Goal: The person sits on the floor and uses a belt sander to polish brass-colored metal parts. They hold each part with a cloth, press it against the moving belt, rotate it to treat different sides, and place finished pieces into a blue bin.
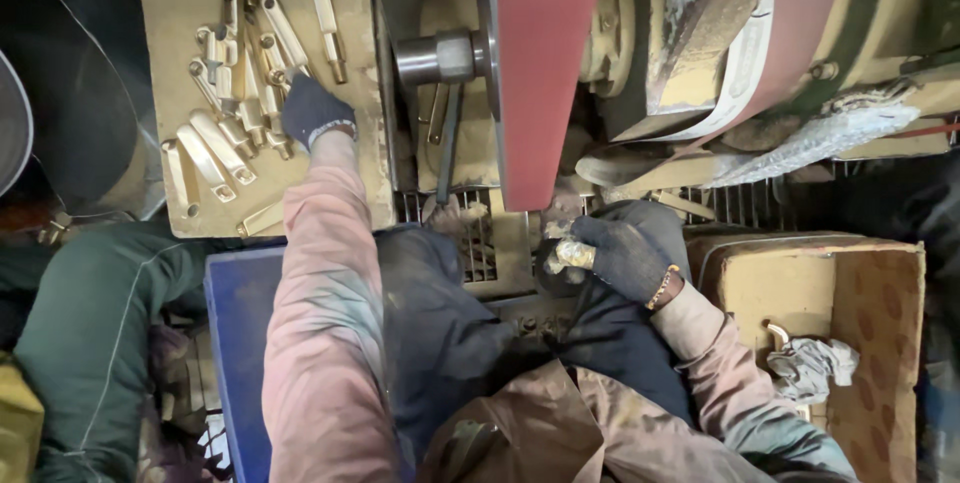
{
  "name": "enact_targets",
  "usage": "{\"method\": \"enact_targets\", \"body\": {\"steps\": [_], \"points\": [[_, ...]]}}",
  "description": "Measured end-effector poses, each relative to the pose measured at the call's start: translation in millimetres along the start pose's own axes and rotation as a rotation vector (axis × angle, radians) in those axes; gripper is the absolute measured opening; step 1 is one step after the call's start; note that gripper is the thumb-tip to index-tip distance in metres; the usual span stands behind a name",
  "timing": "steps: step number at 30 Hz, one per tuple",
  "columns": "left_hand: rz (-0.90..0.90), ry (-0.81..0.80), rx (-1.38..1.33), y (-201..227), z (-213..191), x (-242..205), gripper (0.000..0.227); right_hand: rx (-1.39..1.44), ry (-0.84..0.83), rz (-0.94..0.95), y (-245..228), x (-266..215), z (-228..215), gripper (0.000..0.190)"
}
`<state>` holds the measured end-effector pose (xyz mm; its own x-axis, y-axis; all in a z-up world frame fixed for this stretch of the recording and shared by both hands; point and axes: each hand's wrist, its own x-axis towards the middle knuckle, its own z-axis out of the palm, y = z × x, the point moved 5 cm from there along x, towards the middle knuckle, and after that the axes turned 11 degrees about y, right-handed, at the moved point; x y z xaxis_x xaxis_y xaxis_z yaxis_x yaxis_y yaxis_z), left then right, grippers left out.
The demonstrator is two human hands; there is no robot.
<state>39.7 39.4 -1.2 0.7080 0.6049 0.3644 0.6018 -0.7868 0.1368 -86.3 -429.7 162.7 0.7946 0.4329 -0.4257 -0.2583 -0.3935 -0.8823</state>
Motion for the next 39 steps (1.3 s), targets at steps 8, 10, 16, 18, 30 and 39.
{"method": "enact_targets", "body": {"steps": [8, 10, 16, 18, 30, 39], "points": [[-0.115, -0.311, -0.151, -83.1, 36.1, -48.5, 0.033, -0.013, -0.004, -0.063, -0.6, -7.7, 0.1, 0.028], [0.279, -0.407, 0.020, -99.8, 35.1, -74.9, 0.033, -0.050, 0.017, -0.130, -3.5, -10.7, -0.3, 0.027], [-0.905, -0.781, -1.180, -165.8, -2.9, -188.0, 0.040, -0.122, 0.051, -0.172, 1.5, -18.3, 1.3, 0.027], [-1.101, -0.841, -1.384, -168.0, -34.7, -218.1, 0.042, -0.170, 0.059, -0.191, 4.7, -21.1, 1.3, 0.027], [-1.259, -1.426, -1.943, -85.6, -219.1, -337.4, 0.055, -0.367, 0.051, -0.425, -15.3, -64.3, 34.4, 0.033], [0.070, -0.889, -1.541, 28.5, -299.1, -361.1, 0.042, 0.975, -0.481, 0.006, -10.9, -111.2, 92.0, 0.048]]}}
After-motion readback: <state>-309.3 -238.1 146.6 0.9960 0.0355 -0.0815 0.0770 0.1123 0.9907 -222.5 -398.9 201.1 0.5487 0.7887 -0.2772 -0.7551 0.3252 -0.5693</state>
